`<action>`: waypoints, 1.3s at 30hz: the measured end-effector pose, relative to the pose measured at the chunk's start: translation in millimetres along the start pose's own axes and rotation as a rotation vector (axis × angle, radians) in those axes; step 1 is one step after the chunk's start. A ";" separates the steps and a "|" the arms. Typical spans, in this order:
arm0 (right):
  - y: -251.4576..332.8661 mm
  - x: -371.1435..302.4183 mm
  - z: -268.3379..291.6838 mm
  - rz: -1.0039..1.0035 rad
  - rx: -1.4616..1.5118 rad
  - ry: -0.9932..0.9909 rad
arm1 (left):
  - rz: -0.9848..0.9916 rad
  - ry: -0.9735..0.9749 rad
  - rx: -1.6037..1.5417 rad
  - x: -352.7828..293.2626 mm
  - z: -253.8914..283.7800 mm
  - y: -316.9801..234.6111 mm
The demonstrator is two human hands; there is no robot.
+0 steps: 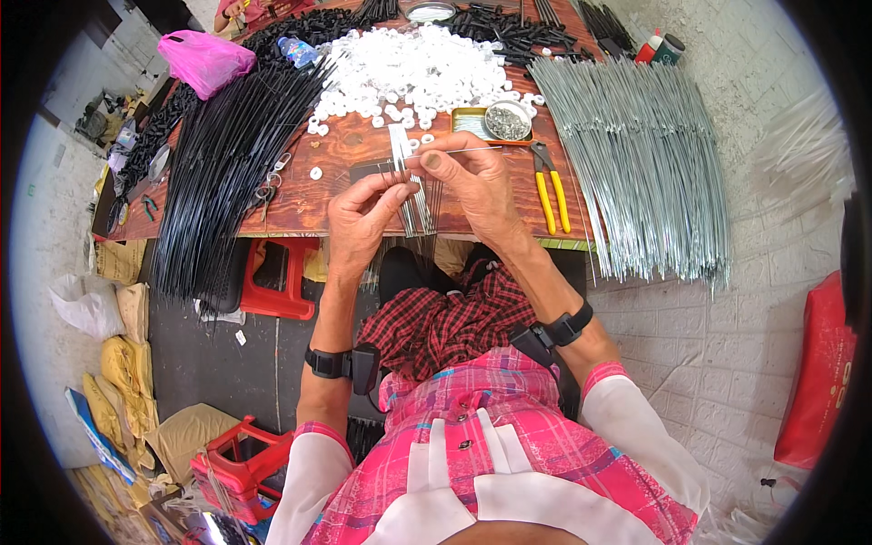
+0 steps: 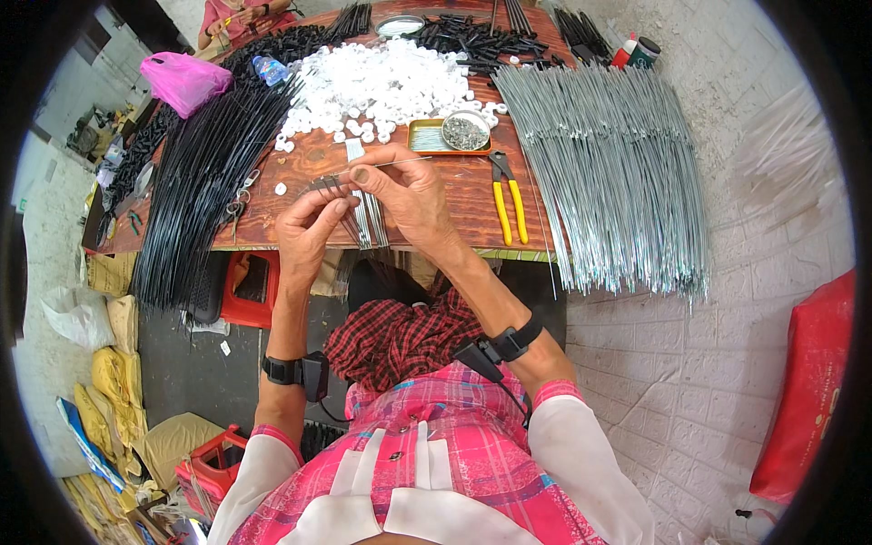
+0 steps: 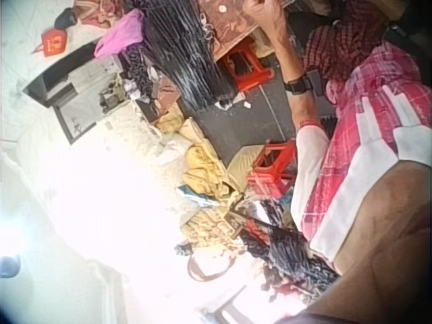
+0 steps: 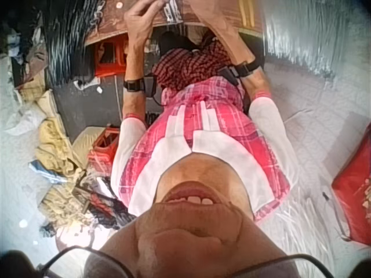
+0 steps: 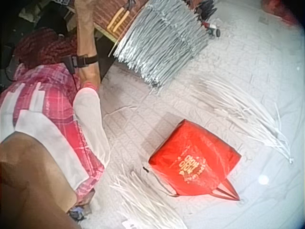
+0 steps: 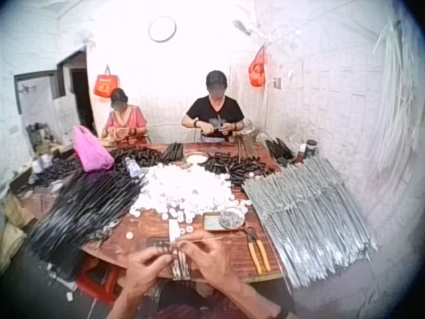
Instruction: Assembling metal ribs and plastic components for umbrella frames at a factory workstation.
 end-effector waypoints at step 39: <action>1.1 0.3 0.0 -0.017 -0.012 0.021 | 0.005 0.001 -0.036 -2.0 3.7 2.3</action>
Point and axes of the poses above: each hand's wrist, its own x-axis towards the middle knuckle, its own z-axis out of the back of the hand, y = z × x, the point moved 1 cm from there along x, towards the middle knuckle, and after that the axes turned 9 degrees about -y, right-handed, at the moved point
